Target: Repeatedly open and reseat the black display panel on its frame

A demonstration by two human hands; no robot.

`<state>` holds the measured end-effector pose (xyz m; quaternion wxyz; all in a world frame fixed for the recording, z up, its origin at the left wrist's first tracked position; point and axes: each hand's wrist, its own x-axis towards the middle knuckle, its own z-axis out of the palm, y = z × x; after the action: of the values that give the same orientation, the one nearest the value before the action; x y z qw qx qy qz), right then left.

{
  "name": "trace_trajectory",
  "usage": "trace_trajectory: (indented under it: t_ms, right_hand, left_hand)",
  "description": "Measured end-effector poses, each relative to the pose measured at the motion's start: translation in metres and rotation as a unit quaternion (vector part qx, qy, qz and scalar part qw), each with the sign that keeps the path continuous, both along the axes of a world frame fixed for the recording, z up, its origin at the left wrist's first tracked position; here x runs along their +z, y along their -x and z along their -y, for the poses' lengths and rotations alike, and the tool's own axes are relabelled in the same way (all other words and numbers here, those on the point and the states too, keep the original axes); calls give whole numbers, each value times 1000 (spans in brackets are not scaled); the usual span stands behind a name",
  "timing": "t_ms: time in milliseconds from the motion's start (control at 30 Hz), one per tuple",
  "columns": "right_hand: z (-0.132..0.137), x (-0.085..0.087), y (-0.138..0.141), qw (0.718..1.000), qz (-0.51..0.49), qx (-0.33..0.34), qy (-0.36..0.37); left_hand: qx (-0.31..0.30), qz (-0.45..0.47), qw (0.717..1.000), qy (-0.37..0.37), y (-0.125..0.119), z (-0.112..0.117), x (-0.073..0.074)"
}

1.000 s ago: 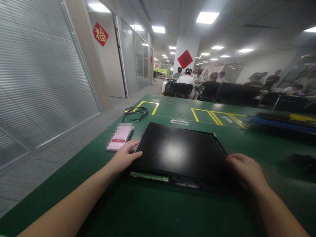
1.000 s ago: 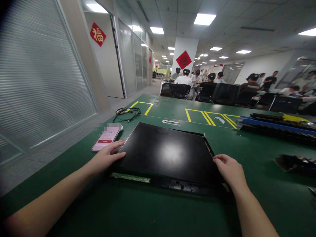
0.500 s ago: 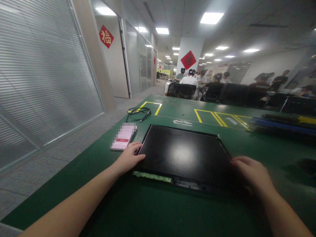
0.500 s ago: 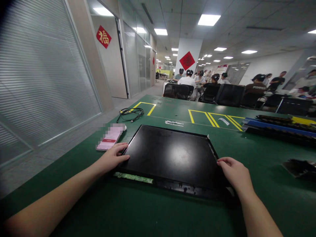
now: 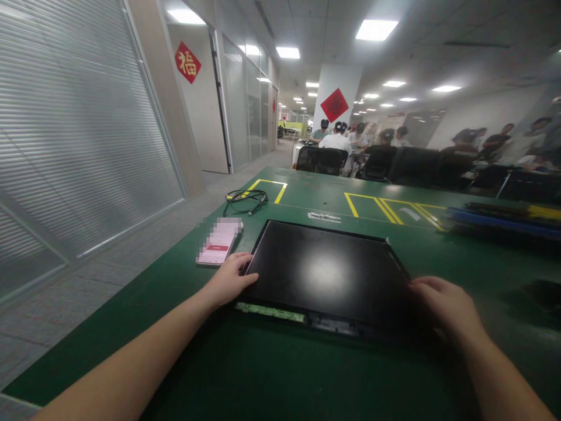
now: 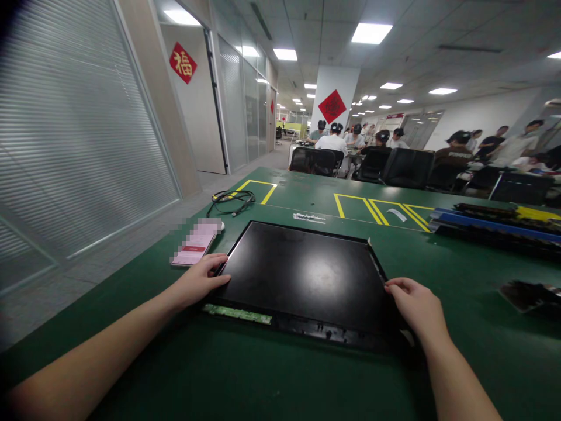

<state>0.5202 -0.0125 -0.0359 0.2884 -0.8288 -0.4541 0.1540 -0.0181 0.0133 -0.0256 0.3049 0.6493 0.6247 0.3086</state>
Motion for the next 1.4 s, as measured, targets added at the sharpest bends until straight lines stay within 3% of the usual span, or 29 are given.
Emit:
trace_trajectory:
  t_ms: [333,567,767,1067,1400]
  right_hand:
    - [2,2,3,1000,1,-2,-10]
    - [0,-1,-3,1000,13,18,-18]
    - [0,2,1,1000,8,-2,2]
    - [-3,-5,-6,999,30,8,-24]
    - [0,6,5,1000,18,-2,18]
  left_hand:
    - [0,-25,1000,1,0,0,-3]
    - [20,-31,999,-20,0,-5,-13]
    - [4,-28,999,-20,-1,0,-5]
    - [-8,-44,999,-3,0,0,0]
    - [-47,-79,996,1,2,3,6]
